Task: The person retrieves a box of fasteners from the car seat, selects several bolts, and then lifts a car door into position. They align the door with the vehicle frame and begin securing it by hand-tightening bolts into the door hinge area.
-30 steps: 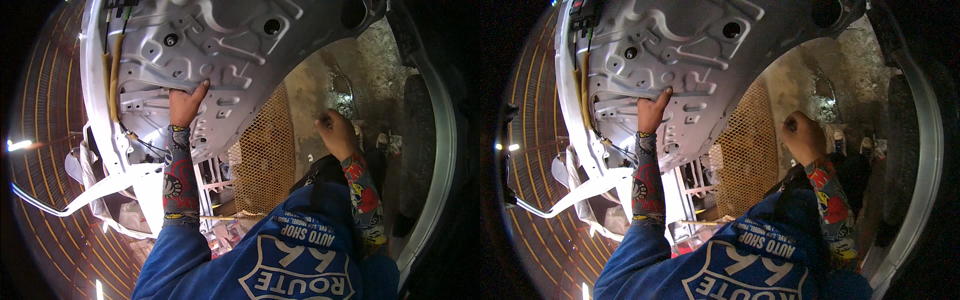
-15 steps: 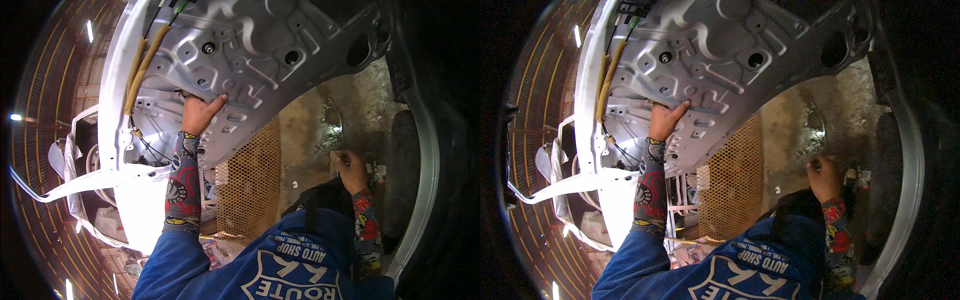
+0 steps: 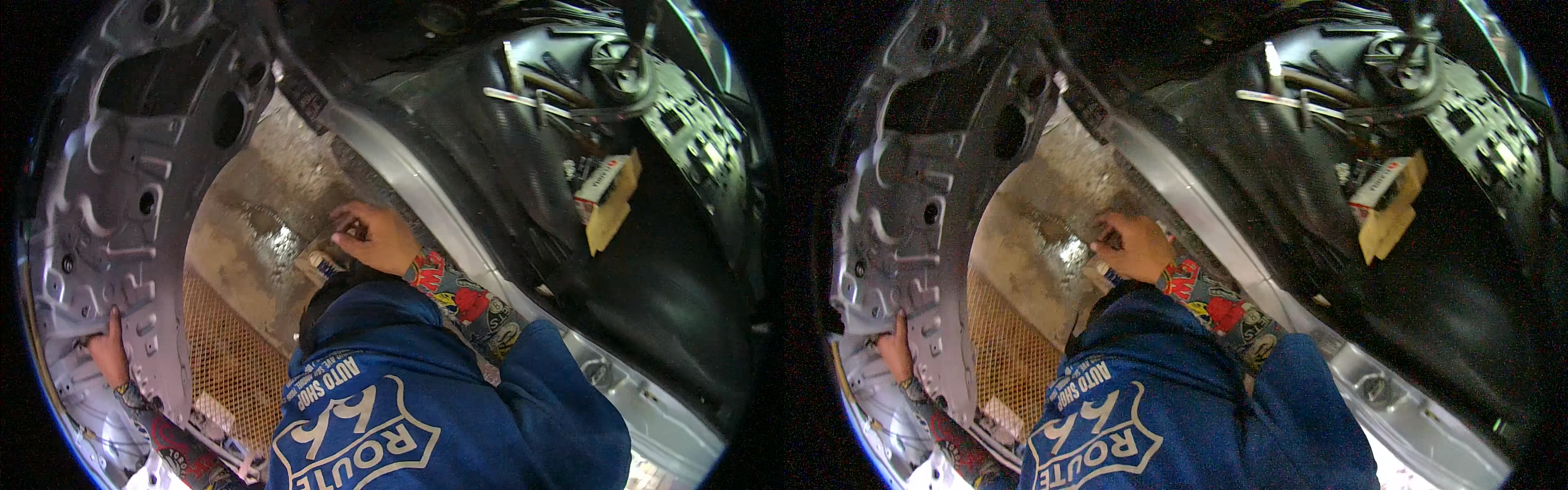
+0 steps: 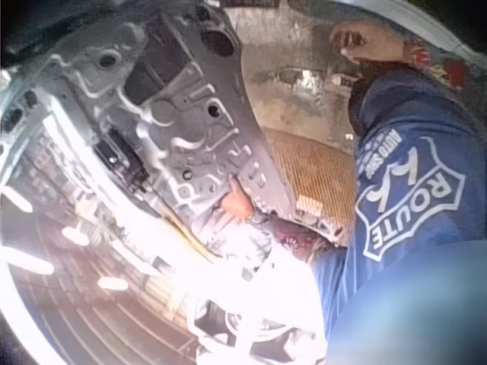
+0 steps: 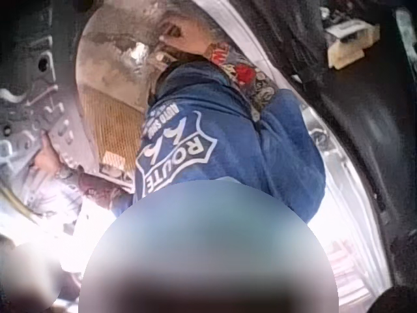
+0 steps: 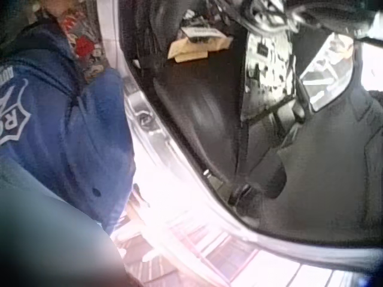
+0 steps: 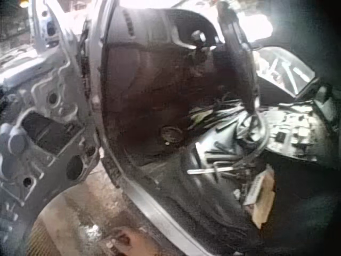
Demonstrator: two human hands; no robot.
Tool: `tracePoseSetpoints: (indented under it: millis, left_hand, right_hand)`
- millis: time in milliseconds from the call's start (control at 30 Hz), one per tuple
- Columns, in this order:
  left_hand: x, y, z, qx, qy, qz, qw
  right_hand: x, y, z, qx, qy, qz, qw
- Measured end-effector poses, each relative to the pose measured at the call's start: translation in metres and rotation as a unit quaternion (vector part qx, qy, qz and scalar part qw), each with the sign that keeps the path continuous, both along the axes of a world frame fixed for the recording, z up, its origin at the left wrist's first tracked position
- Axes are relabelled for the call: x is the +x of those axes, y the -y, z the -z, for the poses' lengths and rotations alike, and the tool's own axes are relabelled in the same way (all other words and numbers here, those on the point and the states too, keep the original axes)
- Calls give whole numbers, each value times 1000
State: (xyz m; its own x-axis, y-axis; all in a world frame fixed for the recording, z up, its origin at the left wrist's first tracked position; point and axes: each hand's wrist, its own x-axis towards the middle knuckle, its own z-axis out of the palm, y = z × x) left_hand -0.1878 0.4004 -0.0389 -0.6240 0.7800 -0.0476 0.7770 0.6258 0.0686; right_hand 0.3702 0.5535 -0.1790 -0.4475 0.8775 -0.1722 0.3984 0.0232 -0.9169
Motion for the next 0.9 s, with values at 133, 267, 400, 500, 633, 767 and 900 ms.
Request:
tracePoseSetpoints:
  millis: [133, 267, 400, 500, 633, 767, 900]
  left_hand:
    - [-6, -4, 10, -25, -29, 2, 999]
    - [-36, 6, 21, -154, -174, 171, 958]
    - [-40, 11, 23, -131, -256, 252, 924]
    - [-17, 3, 21, 25, -127, 164, 978]
    - [23, -15, 5, -21, -39, 18, 999]
    - [59, -33, -9, 7, -60, 49, 997]
    - [69, -45, -17, 77, -17, 48, 996]
  right_hand:
    - [66, -2, -40, 148, 5, 235, 961]
    - [170, -21, -71, 288, 165, 411, 849]
    - [265, -34, -85, 312, 406, 369, 775]
    - [296, -46, -71, 210, 470, 299, 803]
    - [338, -56, -56, 92, 506, 240, 823]
    - [400, -70, -30, 223, 613, 154, 742]
    - [425, -100, -10, 136, 493, 251, 822]
